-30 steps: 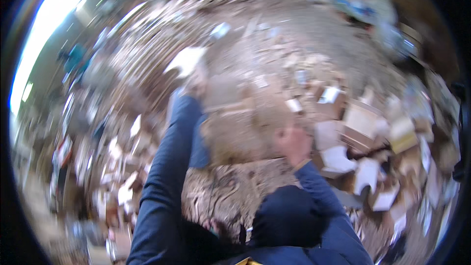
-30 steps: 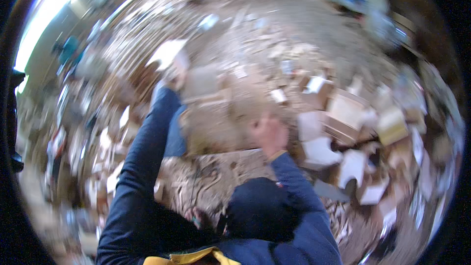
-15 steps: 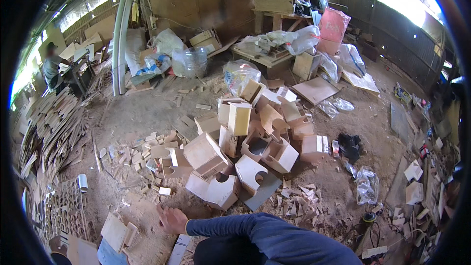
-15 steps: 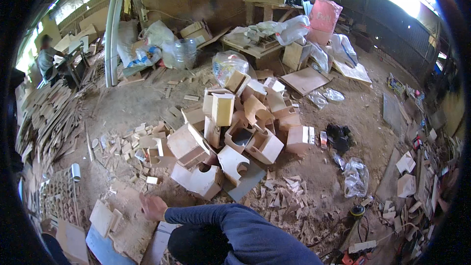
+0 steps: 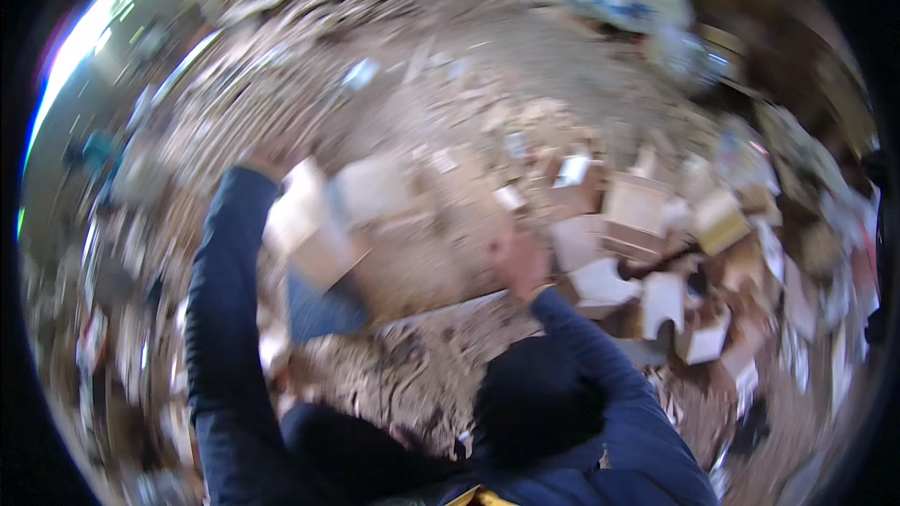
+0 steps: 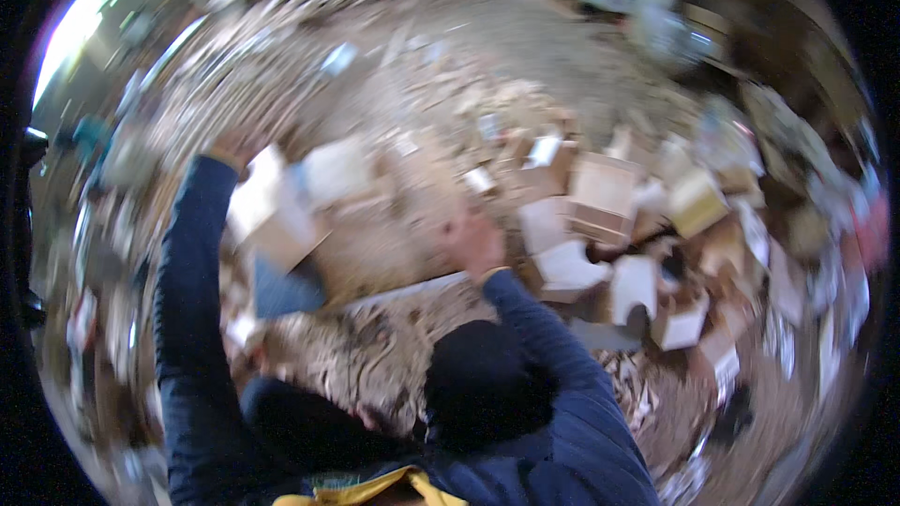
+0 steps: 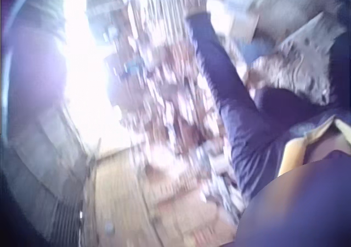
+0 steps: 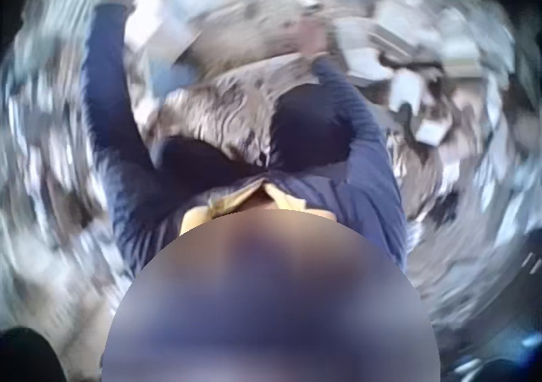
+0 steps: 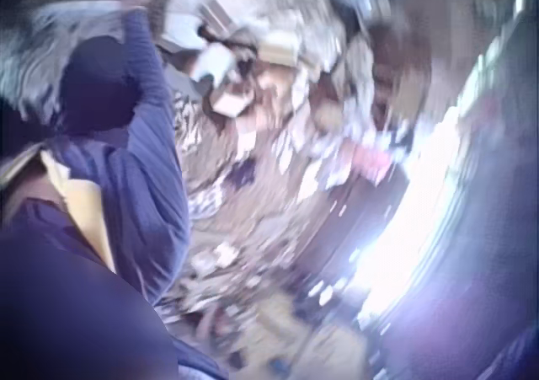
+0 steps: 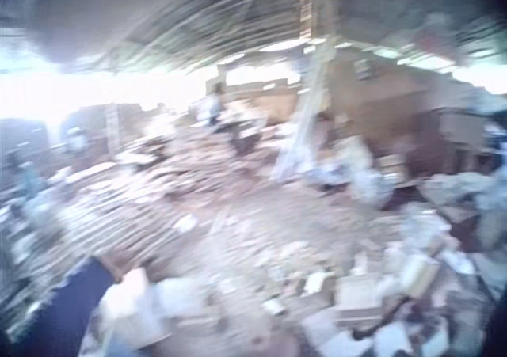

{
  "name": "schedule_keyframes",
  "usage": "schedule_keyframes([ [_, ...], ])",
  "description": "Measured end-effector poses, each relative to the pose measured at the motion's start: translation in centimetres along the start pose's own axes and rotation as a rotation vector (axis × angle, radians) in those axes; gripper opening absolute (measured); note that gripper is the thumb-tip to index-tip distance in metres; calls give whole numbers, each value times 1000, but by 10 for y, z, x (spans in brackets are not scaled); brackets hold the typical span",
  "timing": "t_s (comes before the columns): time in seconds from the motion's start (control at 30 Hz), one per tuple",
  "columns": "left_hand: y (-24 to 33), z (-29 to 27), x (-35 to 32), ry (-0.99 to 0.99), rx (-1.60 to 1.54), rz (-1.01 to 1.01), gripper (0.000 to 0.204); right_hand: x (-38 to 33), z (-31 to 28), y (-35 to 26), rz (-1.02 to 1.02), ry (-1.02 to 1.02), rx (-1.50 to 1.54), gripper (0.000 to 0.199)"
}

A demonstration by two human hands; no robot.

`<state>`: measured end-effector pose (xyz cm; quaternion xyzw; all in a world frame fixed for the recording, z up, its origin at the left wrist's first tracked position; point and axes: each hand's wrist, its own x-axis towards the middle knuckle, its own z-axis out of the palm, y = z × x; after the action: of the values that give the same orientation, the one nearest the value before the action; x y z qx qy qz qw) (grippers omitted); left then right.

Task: The person sits on the floor and repeatedly picks up small wooden box halves, places them on a wooden block, and taps them together to form complete boxes. The finished boxes are then tossed into a pile nearby. The process is repeated continuously with new box halves.

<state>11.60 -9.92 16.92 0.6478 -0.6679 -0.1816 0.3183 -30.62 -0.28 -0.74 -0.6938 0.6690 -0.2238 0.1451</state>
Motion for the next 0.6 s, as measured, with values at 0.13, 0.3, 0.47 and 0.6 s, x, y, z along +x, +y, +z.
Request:
schedule_keyframes([
  [0.13,17,-31,-109,-11,381,383,100,-2,-1,-12,24,81,-74,60],
  [0.3,-14,51,-156,169,288,183,137,-1,-1,-10,43,98,-98,64],
  [0.47,-49,107,-91,291,-81,143,135,-3,-2,-7,7,88,-68,64],
  [0.6,-59,112,-52,333,19,247,140,-2,0,-12,-9,125,-90,61],
])
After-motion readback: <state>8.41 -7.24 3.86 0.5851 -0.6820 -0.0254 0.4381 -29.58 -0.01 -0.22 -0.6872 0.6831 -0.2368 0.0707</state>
